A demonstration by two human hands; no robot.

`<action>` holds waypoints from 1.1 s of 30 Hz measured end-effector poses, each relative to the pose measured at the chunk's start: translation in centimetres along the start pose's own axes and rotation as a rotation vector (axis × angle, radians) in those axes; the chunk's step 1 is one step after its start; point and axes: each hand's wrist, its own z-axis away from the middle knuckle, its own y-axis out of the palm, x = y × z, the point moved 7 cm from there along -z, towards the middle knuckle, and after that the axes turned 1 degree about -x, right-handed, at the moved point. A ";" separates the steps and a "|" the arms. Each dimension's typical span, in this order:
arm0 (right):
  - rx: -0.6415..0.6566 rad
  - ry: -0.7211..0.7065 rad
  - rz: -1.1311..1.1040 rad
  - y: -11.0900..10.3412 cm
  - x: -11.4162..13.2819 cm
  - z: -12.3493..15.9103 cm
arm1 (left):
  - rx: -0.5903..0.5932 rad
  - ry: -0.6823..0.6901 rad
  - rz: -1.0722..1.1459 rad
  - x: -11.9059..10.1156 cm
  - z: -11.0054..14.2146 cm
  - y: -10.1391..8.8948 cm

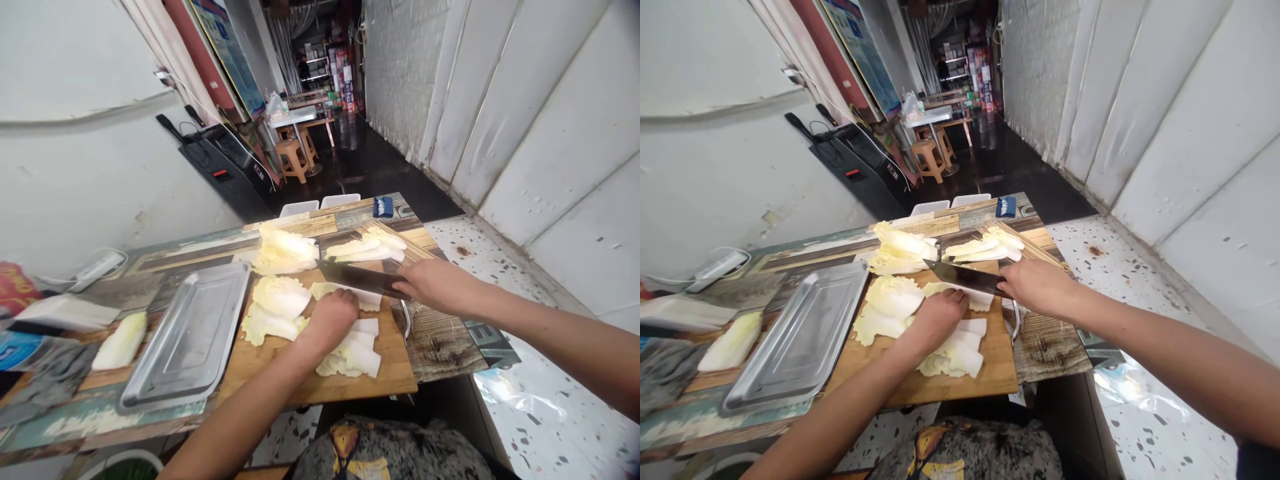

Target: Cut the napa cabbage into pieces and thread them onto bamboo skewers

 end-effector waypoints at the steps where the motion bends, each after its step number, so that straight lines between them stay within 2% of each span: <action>1: 0.000 -0.002 -0.001 0.1 -0.1 0.0 | -0.003 -0.004 0.008 0.0 0.0 -0.1; 14: 0.015 -0.067 -0.001 0.2 -0.2 -0.7 | 0.007 0.001 0.047 0.3 0.0 0.1; 21: 0.027 -0.058 0.060 1.4 2.3 -1.2 | 0.038 0.010 0.025 0.8 -0.4 0.4; 23: 0.012 -0.081 0.053 1.3 2.2 -1.8 | 0.007 -0.001 0.010 1.2 -0.4 0.4; 26: -0.064 -0.050 0.101 0.3 0.4 -3.4 | -0.058 -0.016 -0.006 2.0 -0.1 -0.2; 28: -0.143 -0.002 0.147 -0.7 -1.2 -4.4 | -0.124 -0.034 -0.005 2.8 0.6 -1.3; 30: -0.200 0.058 0.151 -1.5 -2.5 -5.1 | -0.242 -0.051 -0.016 3.3 1.9 -3.1; 32: -0.236 0.105 0.119 -1.9 -3.2 -5.0 | -0.350 -0.052 -0.051 3.1 3.7 -4.7; 33: -0.247 0.121 0.103 -1.9 -3.4 -4.7 | -0.368 -0.040 -0.072 2.6 4.6 -5.0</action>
